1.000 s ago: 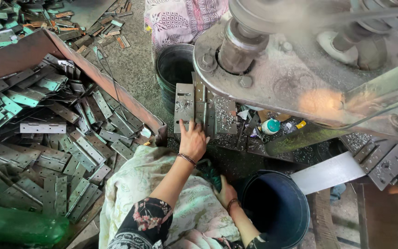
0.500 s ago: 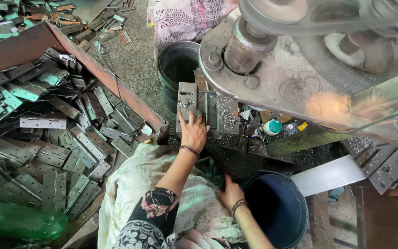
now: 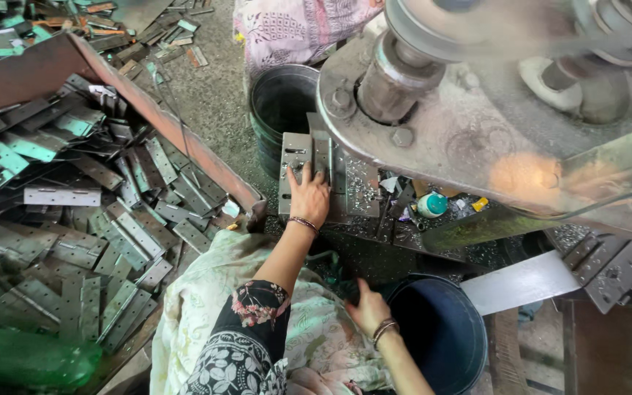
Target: The person repeatedly picks up small metal pieces from a bin, places them into a manual punching machine, and operates the lever to punch holes. The processed pieces are dropped into a pile below.
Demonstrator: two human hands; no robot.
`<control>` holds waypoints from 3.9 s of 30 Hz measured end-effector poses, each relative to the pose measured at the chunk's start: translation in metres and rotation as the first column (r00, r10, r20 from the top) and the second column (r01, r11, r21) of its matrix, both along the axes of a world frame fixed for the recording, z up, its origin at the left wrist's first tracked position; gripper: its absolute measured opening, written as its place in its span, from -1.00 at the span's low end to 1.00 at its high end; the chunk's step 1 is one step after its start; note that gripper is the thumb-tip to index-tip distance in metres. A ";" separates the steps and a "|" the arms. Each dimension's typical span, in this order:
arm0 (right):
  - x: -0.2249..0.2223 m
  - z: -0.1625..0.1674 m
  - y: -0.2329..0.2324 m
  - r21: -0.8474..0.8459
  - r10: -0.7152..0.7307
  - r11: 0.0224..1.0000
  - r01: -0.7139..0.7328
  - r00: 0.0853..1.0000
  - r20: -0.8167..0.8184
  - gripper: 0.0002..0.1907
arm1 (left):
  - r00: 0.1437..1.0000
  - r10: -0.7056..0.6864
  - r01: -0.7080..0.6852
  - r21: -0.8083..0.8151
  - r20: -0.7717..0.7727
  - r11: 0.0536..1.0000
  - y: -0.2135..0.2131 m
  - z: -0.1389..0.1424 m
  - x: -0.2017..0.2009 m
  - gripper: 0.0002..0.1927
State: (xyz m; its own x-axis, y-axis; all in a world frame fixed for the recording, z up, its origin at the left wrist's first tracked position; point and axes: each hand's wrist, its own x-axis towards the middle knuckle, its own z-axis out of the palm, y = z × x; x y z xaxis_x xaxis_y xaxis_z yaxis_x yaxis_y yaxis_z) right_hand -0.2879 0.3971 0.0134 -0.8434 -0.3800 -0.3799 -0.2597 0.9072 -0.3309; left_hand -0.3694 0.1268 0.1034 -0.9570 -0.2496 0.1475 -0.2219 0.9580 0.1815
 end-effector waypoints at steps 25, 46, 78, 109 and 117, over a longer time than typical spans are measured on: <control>0.004 -0.017 -0.015 -0.213 -0.037 0.976 0.034 0.999 -0.008 -0.27 | 1.000 0.026 -0.025 -0.082 0.010 0.996 -0.030 0.015 -0.036 -0.65; -0.010 0.037 -0.001 -0.040 0.062 0.997 -0.061 0.998 0.023 -0.29 | 0.938 -0.264 0.183 -0.324 -0.225 0.928 0.040 -0.014 0.100 -0.64; -0.063 0.049 -0.094 -0.388 0.147 0.813 -0.433 0.799 -0.583 -0.52 | 0.999 -0.042 0.043 -0.024 0.020 0.999 0.029 -0.003 0.080 -0.51; -0.002 -0.018 0.004 -0.034 -0.014 0.999 0.014 1.000 -0.012 -0.24 | 0.998 0.038 -0.037 0.014 -0.052 0.999 0.021 0.009 0.042 -0.57; 0.003 -0.045 0.005 -0.189 -0.040 0.981 0.036 0.999 -0.017 -0.23 | 0.995 0.027 -0.035 -0.071 -0.099 0.997 0.013 0.016 0.044 -0.61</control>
